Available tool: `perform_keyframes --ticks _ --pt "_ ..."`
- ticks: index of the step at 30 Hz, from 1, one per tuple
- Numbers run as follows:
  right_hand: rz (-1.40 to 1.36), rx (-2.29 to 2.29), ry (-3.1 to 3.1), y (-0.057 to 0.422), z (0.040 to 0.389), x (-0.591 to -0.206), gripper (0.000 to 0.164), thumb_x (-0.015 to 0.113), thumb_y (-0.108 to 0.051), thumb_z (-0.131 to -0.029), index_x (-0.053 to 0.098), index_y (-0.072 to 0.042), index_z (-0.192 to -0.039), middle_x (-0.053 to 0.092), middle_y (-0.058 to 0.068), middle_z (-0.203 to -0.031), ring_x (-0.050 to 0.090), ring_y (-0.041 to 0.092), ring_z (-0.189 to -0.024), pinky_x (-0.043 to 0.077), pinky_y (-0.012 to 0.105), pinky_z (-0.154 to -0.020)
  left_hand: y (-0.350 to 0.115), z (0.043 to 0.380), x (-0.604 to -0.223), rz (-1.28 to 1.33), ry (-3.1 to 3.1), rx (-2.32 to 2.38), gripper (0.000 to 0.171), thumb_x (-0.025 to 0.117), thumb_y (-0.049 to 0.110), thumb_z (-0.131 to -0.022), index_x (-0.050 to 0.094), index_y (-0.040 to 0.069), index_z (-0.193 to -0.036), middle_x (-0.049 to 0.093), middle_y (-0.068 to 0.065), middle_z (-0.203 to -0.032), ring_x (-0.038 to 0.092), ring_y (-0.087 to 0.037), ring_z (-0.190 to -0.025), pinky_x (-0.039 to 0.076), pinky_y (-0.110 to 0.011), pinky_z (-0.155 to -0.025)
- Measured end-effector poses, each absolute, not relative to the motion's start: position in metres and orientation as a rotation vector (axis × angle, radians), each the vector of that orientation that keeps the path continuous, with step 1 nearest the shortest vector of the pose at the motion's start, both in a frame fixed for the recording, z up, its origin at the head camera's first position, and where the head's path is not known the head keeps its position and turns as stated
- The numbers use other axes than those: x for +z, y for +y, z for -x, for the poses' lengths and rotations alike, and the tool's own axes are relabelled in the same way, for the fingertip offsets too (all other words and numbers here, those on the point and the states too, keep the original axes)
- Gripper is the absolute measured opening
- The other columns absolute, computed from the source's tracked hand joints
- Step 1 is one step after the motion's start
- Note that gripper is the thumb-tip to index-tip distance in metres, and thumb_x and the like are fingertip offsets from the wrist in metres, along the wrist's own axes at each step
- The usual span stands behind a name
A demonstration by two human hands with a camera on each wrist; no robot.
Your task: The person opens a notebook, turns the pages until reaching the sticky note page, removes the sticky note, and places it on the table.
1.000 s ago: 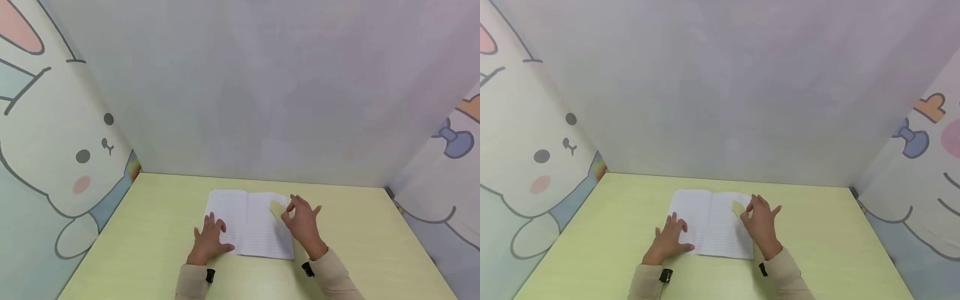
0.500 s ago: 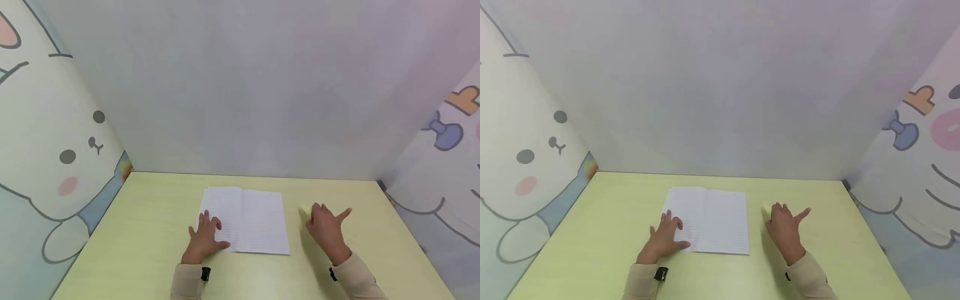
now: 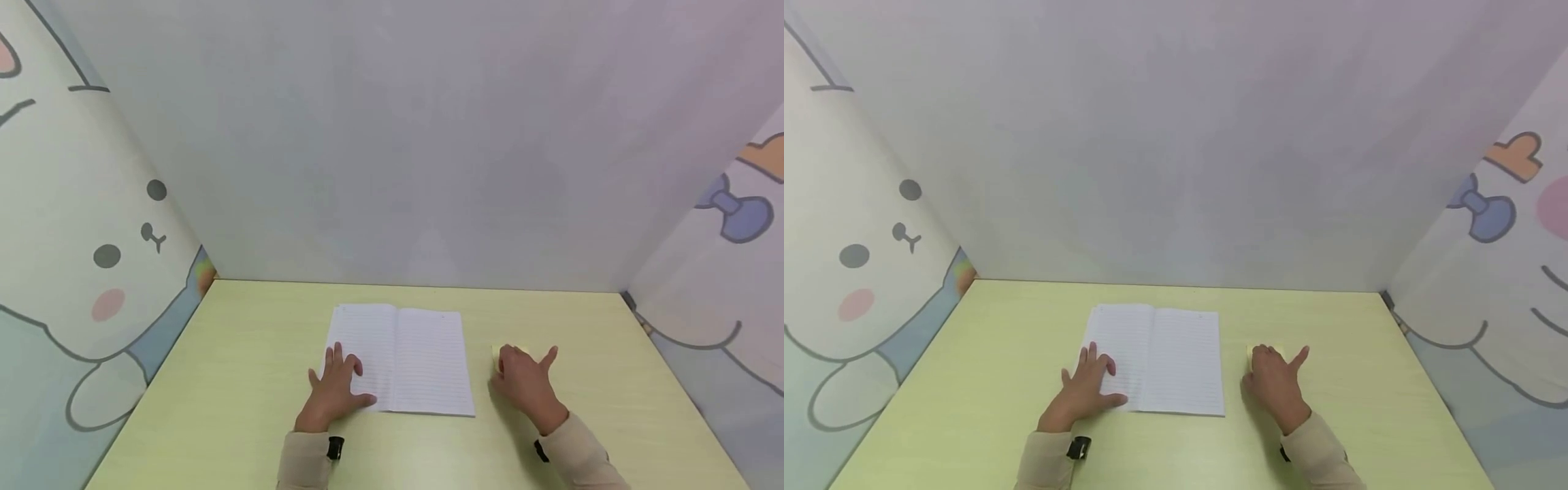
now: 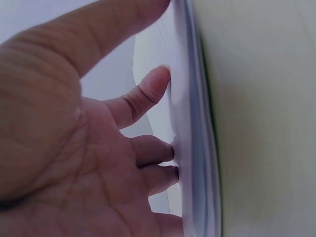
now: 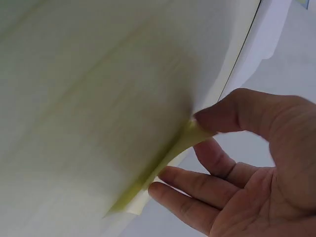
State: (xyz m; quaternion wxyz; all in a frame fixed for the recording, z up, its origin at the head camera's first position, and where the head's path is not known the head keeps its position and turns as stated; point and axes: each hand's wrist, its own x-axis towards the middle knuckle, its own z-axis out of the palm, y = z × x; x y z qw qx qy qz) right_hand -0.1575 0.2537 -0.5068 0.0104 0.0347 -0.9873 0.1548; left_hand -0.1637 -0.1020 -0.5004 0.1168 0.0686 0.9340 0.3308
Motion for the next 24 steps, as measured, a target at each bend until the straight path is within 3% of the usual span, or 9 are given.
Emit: perform_keyframes --ticks 2,4,7,10,13,16,19,21,24 --pt "-0.137 0.526 -3.105 0.25 0.157 -0.506 0.015 0.058 -0.005 -0.082 0.046 -0.011 -0.075 0.063 0.01 -0.081 0.062 0.024 -0.078 0.0 0.09 -0.101 -0.103 0.163 -0.5 -0.197 2.732 0.962 0.048 0.087 0.027 -0.075 0.047 0.012 -0.096 0.014 -0.039 -0.162 0.009 -0.056 -0.152 0.005 -0.087 -0.106" --pt "-0.18 0.572 -3.116 0.247 0.155 -0.507 0.015 0.058 -0.008 -0.085 0.047 -0.013 -0.076 0.07 0.022 -0.11 0.067 0.037 -0.104 0.0 0.09 -0.101 -0.103 0.163 -0.501 -0.19 2.727 0.96 0.048 0.087 0.027 -0.075 0.047 0.012 -0.096 0.013 -0.039 -0.162 0.009 -0.056 -0.152 0.005 -0.087 -0.106" --pt "-0.232 0.621 -3.12 0.242 0.151 -0.507 0.017 0.057 -0.009 -0.088 0.046 -0.016 -0.077 0.052 0.029 -0.147 0.045 0.05 -0.14 0.001 0.089 -0.102 -0.102 0.162 -0.502 -0.193 2.714 0.964 0.047 0.087 0.027 -0.076 0.047 0.012 -0.096 0.012 -0.039 -0.162 0.007 -0.056 -0.153 0.003 -0.087 -0.106" --pt "-0.243 0.677 -3.108 0.239 0.149 -0.51 0.016 0.057 -0.01 -0.09 0.048 -0.018 -0.079 0.051 0.027 -0.149 0.039 0.053 -0.143 0.0 0.088 -0.103 -0.103 0.164 -0.501 -0.212 2.708 0.968 0.046 0.085 0.029 -0.078 0.047 0.012 -0.096 0.013 -0.039 -0.162 0.008 -0.057 -0.152 0.004 -0.087 -0.106" --pt "-0.213 0.707 -3.08 0.238 0.146 -0.511 0.005 0.062 -0.015 -0.094 0.057 -0.013 -0.094 0.048 0.028 -0.151 0.034 0.054 -0.145 0.0 0.088 -0.103 -0.102 0.167 -0.501 -0.224 2.711 0.994 0.042 0.082 0.031 -0.082 0.048 0.01 -0.098 0.015 -0.04 -0.161 0.009 -0.058 -0.151 0.006 -0.087 -0.106" --pt "-0.157 0.684 -3.035 0.233 0.145 -0.514 0.037 0.068 -0.026 -0.094 0.058 -0.006 -0.123 0.044 0.029 -0.154 0.031 0.055 -0.146 0.002 0.088 -0.104 -0.102 0.169 -0.503 -0.213 2.764 1.045 0.047 0.077 0.033 -0.087 0.048 0.006 -0.112 0.014 -0.04 -0.161 0.009 -0.059 -0.151 0.008 -0.086 -0.107" --pt "-0.124 0.642 -3.008 0.225 0.143 -0.516 0.067 0.069 -0.042 -0.093 0.048 -0.008 -0.145 0.036 0.029 -0.159 0.025 0.055 -0.149 0.005 0.087 -0.105 -0.1 0.172 -0.501 -0.203 2.873 1.071 0.068 0.074 0.04 -0.089 0.041 0.004 -0.136 0.01 -0.036 -0.164 0.003 -0.057 -0.153 0.006 -0.085 -0.108" --pt "-0.109 0.616 -2.991 0.219 0.142 -0.518 0.079 0.067 -0.053 -0.091 0.04 -0.012 -0.153 0.031 0.028 -0.161 0.02 0.055 -0.151 0.005 0.087 -0.105 -0.097 0.173 -0.496 -0.231 2.966 1.049 0.083 0.072 0.047 -0.088 0.033 0.009 -0.15 0.007 -0.033 -0.166 -0.002 -0.056 -0.153 0.003 -0.084 -0.11" --pt "-0.079 0.596 -2.947 0.21 0.142 -0.517 0.093 0.067 -0.064 -0.085 0.031 -0.018 -0.158 0.017 0.027 -0.167 0.009 0.055 -0.153 0.002 0.088 -0.104 -0.089 0.172 -0.481 -0.322 3.063 0.999 0.092 0.07 0.054 -0.087 0.023 0.022 -0.16 0.003 -0.028 -0.168 -0.006 -0.054 -0.154 0.0 -0.084 -0.11"
